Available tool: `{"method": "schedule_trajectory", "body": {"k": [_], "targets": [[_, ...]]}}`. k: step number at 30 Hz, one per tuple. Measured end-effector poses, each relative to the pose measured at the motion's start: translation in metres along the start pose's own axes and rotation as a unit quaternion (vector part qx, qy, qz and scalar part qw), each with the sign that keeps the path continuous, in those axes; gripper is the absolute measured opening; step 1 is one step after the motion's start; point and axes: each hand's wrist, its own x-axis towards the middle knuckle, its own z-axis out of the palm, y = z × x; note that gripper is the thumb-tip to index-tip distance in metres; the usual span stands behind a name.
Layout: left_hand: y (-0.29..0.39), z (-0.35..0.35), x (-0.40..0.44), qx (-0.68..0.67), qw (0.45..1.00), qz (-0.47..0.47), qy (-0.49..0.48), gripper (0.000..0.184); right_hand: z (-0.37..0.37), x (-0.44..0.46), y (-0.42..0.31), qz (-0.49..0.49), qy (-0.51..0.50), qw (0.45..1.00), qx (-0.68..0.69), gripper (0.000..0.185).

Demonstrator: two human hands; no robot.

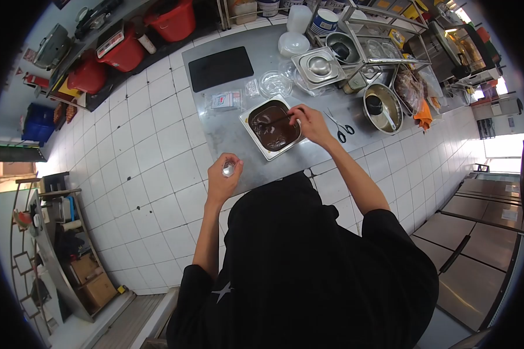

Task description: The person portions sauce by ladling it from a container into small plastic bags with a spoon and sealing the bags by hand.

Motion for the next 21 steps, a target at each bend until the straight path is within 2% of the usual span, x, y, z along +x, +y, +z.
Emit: {"method": "schedule_trajectory", "body": {"k": [2, 5, 6, 9, 13, 14, 17, 21], "targets": [[-0.005, 0.000, 0.002, -0.003, 1.000, 0.001, 0.002, 0.013, -0.024, -0.003, 0.013, -0.042, 0.039, 0.997, -0.045, 0.025], [-0.011, 0.002, 0.003, -0.003, 1.000, -0.010, 0.000, 0.013, -0.050, -0.019, 0.028, -0.039, 0.051, 0.995, -0.071, 0.024], [-0.013, 0.003, 0.003, 0.001, 1.000, -0.016, -0.003, 0.013, -0.049, -0.025, 0.027, -0.002, 0.042, 0.999, -0.027, 0.026], [-0.016, 0.005, 0.006, 0.008, 0.999, -0.027, -0.018, 0.013, -0.029, -0.043, 0.022, 0.038, 0.007, 0.999, -0.022, 0.026], [-0.007, 0.009, 0.015, 0.013, 0.999, -0.014, -0.038, 0.012, 0.008, -0.040, 0.017, 0.121, -0.022, 0.977, 0.174, 0.027], [-0.005, 0.010, 0.017, 0.018, 0.999, -0.006, -0.044, 0.012, 0.013, -0.035, 0.025, 0.097, -0.016, 0.977, 0.187, 0.028], [-0.001, 0.011, 0.023, 0.036, 0.998, 0.016, -0.049, 0.013, 0.011, -0.025, 0.022, 0.138, 0.018, 0.957, 0.254, 0.029], [-0.006, 0.012, 0.029, 0.035, 0.999, -0.006, -0.025, 0.018, -0.004, -0.025, 0.037, 0.171, 0.059, 0.929, 0.323, 0.033]]}}
